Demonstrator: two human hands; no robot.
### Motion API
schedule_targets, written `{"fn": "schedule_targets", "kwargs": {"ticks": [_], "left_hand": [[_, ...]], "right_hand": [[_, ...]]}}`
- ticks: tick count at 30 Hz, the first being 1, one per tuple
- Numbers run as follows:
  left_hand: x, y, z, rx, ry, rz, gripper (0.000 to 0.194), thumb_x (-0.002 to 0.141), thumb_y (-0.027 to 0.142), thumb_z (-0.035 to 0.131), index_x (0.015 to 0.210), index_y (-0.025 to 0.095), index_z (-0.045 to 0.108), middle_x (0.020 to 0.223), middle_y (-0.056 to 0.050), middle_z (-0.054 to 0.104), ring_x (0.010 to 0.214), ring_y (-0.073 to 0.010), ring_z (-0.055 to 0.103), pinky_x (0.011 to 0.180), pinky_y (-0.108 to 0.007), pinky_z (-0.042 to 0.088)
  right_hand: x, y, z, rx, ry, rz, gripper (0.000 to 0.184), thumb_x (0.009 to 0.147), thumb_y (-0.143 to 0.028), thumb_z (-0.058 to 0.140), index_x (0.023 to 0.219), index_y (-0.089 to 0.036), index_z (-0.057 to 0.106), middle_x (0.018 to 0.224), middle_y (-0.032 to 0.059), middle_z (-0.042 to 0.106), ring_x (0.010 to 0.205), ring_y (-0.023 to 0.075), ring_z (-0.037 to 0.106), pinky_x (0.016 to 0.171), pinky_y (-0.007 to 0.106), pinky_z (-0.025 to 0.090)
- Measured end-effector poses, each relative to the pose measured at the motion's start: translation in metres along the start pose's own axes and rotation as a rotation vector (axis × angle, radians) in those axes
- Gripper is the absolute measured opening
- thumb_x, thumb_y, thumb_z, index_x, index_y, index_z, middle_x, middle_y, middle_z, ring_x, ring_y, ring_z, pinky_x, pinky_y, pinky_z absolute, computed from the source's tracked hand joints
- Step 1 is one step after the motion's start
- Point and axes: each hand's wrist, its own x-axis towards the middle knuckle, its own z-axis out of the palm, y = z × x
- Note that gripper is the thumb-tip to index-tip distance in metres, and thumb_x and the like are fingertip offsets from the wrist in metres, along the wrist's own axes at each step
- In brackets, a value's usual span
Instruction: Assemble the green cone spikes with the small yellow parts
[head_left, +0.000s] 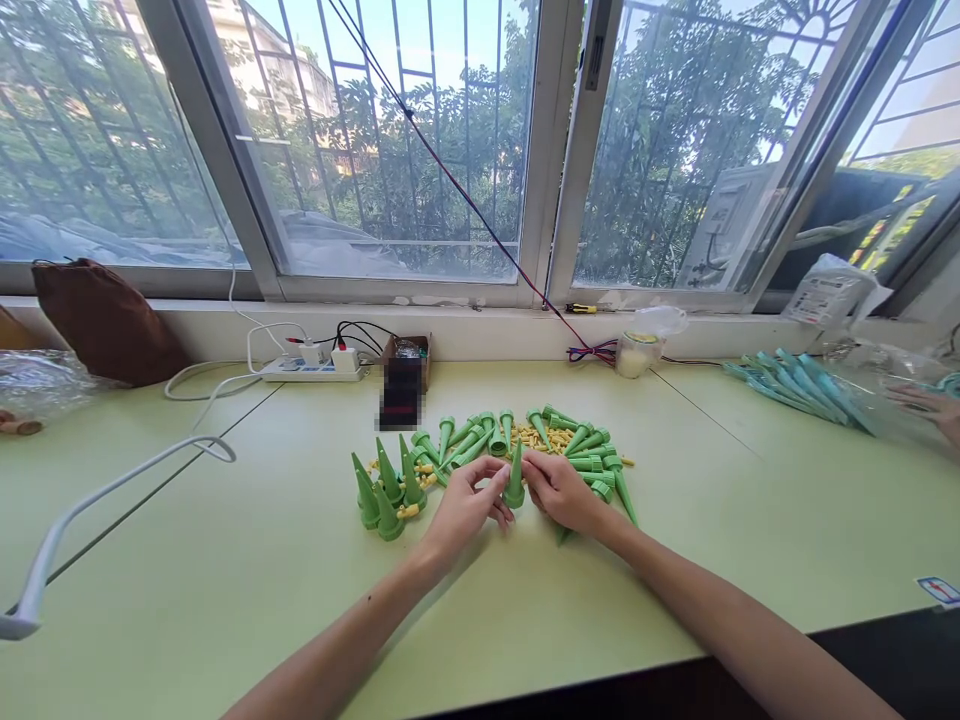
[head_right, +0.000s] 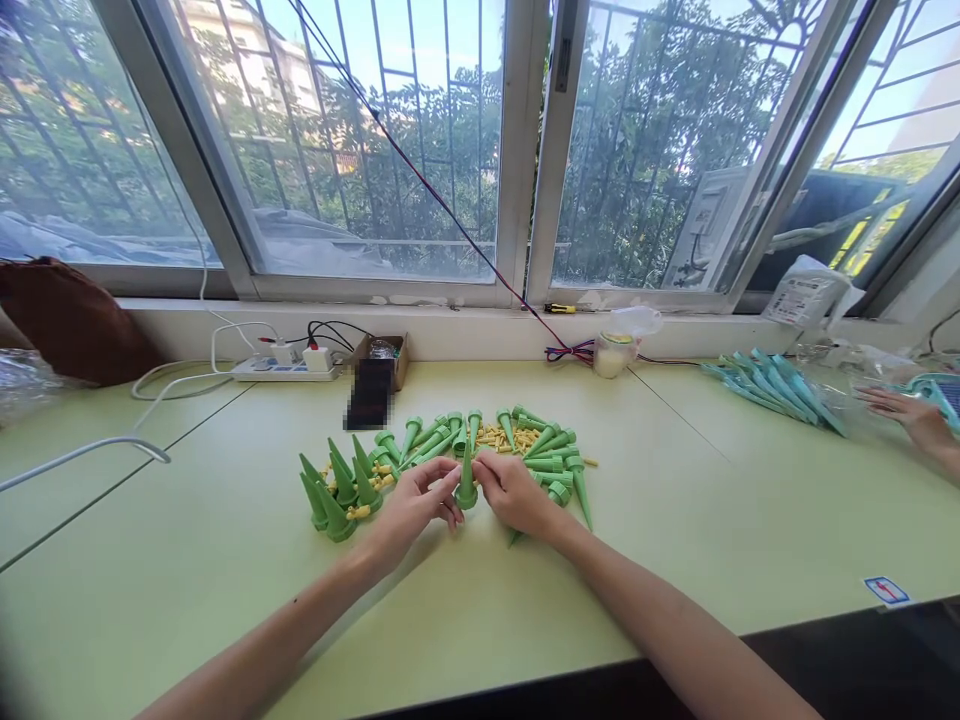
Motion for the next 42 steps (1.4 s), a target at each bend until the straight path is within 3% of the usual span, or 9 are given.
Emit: {"fn": "schedule_targets", "kwargs": {"ticks": [23, 42], "left_hand": [[-0.0007, 0.0010, -0.0007, -0.037, 0.020, -0.006, 0.040, 0.071, 0.053, 0.077, 0.080, 0.015, 0.067, 0.063, 0.002, 0.058, 0.050, -0.0094, 0.053, 0.051, -0.023, 0.045], [0.0000, 0.0017, -0.0018, -0.026, 0.032, 0.025, 0.041, 0.070, 0.053, 0.078, 0.078, 0.014, 0.068, 0.074, 0.000, 0.060, 0.055, -0.0078, 0.050, 0.050, -0.021, 0.042]], "right_hand": [[-0.0007, -0.0018, 0.0010, 0.036, -0.016, 0.002, 0.038, 0.102, -0.043, 0.041, 0.070, -0.022, 0.040, 0.056, -0.0034, 0.044, 0.053, 0.0129, 0.038, 0.051, 0.026, 0.030], [-0.0011, -0.0014, 0.0016, 0.017, -0.030, -0.008, 0.035, 0.103, -0.041, 0.040, 0.074, -0.022, 0.045, 0.056, -0.0041, 0.043, 0.052, 0.0129, 0.038, 0.053, 0.026, 0.030]]}}
